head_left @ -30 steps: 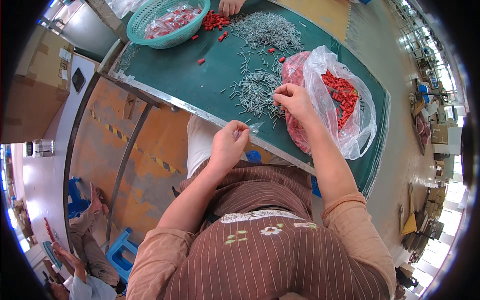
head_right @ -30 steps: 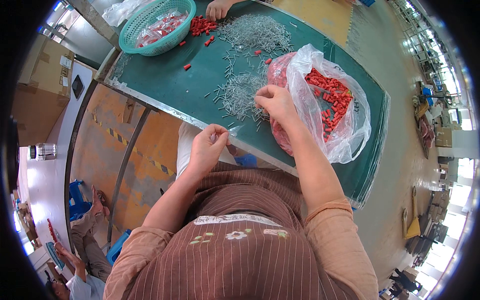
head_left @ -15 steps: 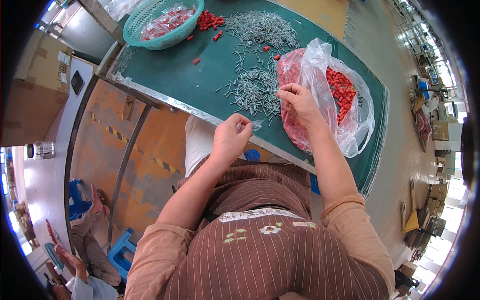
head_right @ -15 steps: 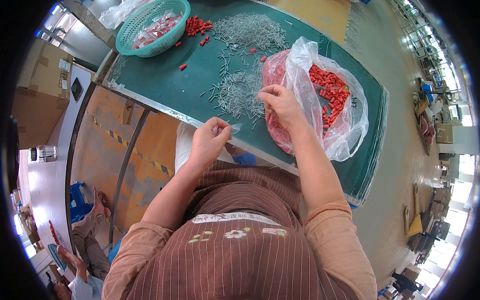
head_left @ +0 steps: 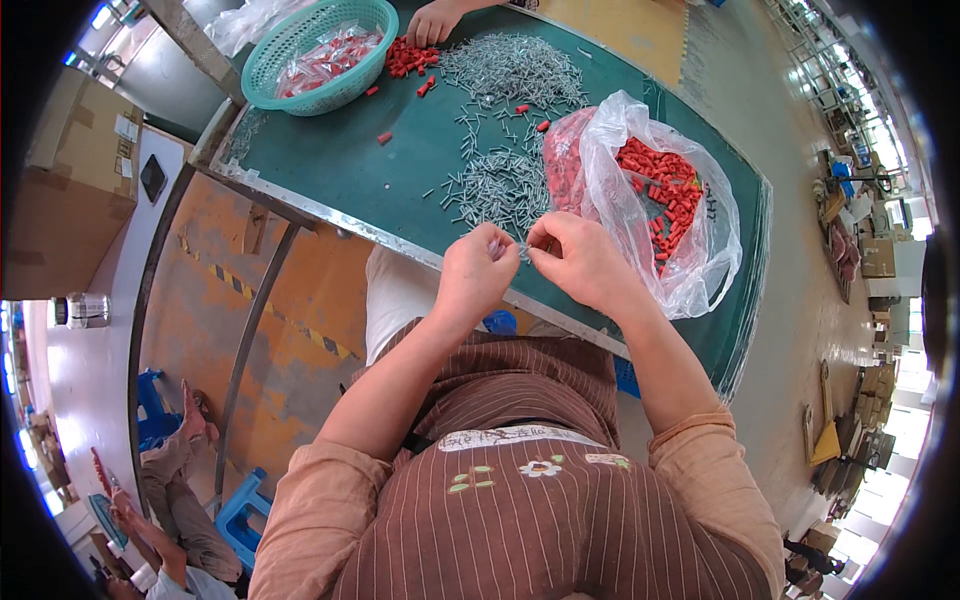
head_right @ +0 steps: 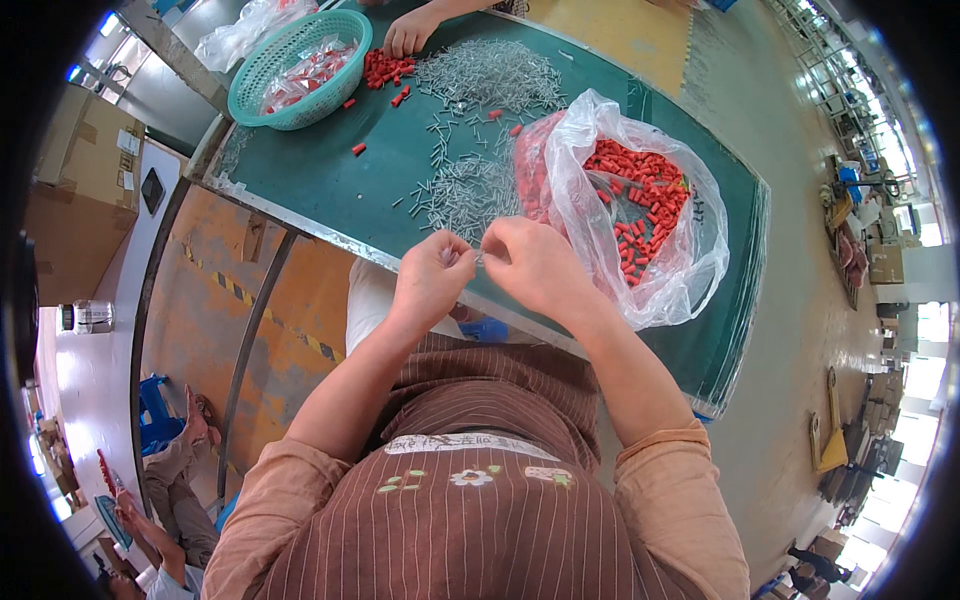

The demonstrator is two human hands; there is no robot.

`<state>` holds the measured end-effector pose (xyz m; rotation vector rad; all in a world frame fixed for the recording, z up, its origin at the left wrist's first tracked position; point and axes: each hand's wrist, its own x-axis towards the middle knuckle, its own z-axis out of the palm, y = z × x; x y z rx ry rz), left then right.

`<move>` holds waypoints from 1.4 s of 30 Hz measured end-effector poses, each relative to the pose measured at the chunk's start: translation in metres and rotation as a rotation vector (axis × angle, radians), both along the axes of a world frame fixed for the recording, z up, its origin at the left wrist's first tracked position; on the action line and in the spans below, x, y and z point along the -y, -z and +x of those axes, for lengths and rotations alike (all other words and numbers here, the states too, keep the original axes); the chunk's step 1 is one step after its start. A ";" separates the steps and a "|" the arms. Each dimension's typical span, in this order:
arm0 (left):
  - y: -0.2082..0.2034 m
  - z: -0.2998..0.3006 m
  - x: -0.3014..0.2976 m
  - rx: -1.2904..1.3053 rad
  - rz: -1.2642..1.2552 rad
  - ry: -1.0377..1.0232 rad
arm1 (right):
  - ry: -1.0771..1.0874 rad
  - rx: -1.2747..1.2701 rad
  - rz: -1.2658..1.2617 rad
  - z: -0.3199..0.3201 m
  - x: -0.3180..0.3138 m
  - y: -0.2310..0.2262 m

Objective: Assembling small red plastic caps onto silver metal components.

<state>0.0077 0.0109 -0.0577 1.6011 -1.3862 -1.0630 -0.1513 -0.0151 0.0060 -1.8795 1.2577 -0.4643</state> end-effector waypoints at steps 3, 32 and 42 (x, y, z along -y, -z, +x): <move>0.002 -0.003 -0.001 -0.066 0.006 0.019 | -0.001 -0.098 -0.124 -0.001 -0.003 -0.001; -0.012 -0.010 -0.001 -0.218 0.179 0.025 | 0.033 -0.125 -0.309 -0.009 -0.005 -0.004; -0.019 -0.001 0.007 -0.849 0.541 0.121 | 0.069 0.097 -0.046 -0.028 -0.012 0.020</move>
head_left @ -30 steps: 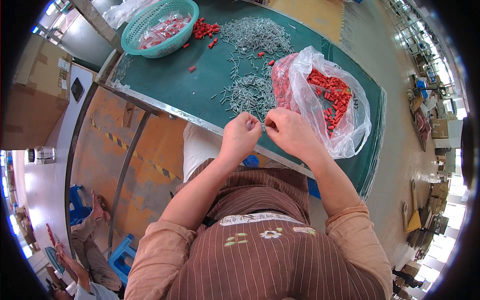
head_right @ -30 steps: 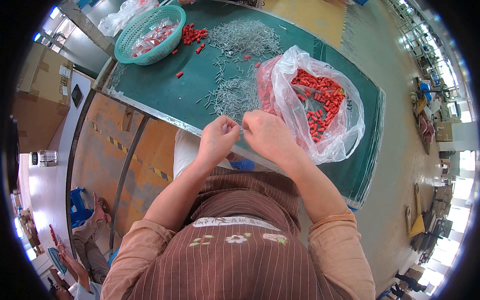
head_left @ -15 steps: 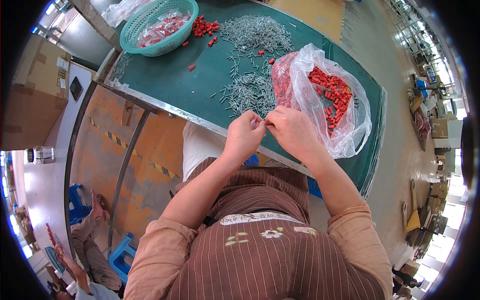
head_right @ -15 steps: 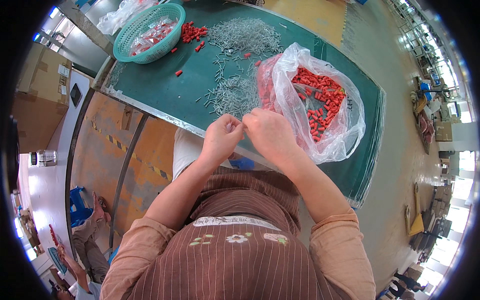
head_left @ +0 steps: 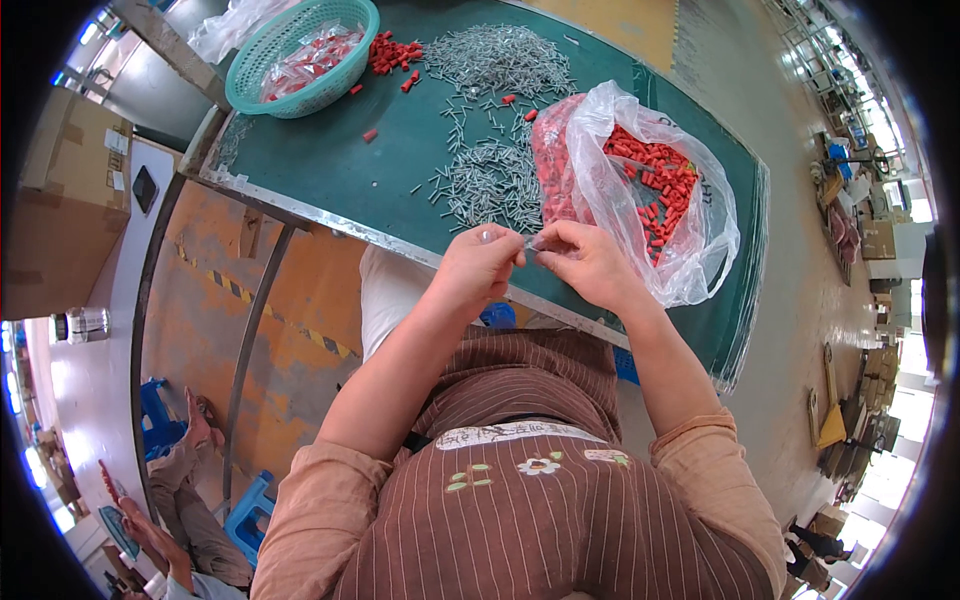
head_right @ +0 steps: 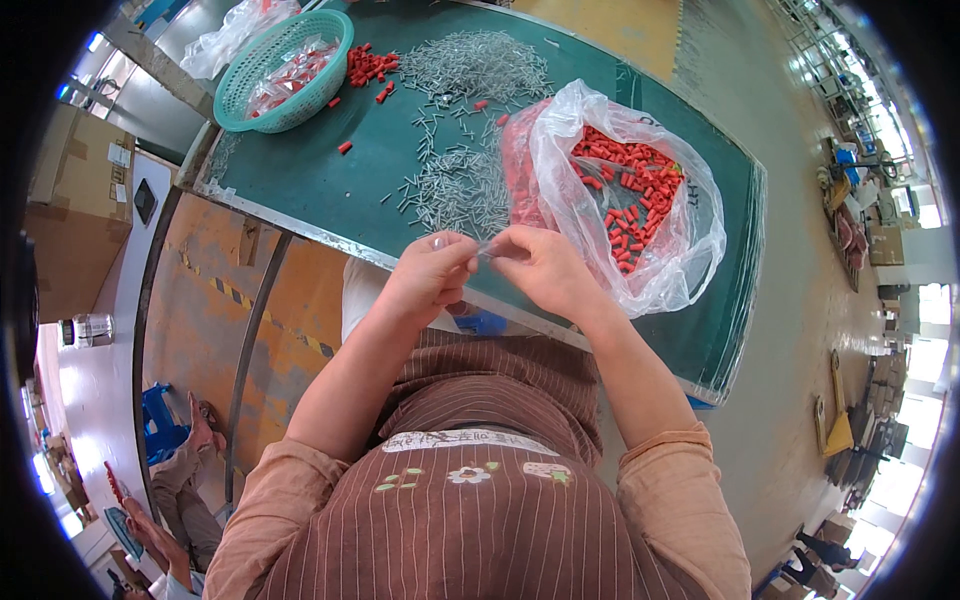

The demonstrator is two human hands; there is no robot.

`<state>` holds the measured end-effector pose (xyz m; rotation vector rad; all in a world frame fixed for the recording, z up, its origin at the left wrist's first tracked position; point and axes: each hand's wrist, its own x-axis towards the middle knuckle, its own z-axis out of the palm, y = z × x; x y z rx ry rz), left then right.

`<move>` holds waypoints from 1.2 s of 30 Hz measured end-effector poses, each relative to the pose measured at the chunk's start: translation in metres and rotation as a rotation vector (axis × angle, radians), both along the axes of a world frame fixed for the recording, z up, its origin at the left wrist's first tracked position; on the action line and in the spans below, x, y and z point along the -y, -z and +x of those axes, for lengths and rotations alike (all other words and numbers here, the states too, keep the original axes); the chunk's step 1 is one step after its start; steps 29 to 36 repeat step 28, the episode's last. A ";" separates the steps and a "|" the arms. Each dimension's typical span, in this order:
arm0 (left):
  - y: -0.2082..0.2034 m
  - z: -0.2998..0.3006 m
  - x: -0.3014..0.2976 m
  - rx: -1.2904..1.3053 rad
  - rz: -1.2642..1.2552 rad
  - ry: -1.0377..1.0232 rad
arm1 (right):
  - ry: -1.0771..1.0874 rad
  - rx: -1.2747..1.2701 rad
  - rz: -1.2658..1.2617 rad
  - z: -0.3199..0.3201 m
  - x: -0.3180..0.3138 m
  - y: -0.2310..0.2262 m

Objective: Assembling small red plastic caps onto silver metal components.

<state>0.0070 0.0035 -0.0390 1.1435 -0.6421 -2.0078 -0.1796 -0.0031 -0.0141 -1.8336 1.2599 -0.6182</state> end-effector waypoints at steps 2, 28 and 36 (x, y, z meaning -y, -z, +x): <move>0.003 0.005 -0.001 -0.120 0.087 0.016 | 0.019 0.179 0.244 -0.003 -0.004 -0.005; 0.021 -0.005 -0.032 0.656 -0.414 0.081 | 0.206 -0.703 -0.117 -0.151 0.027 0.090; 0.021 -0.005 -0.032 0.656 -0.414 0.081 | 0.206 -0.703 -0.117 -0.151 0.027 0.090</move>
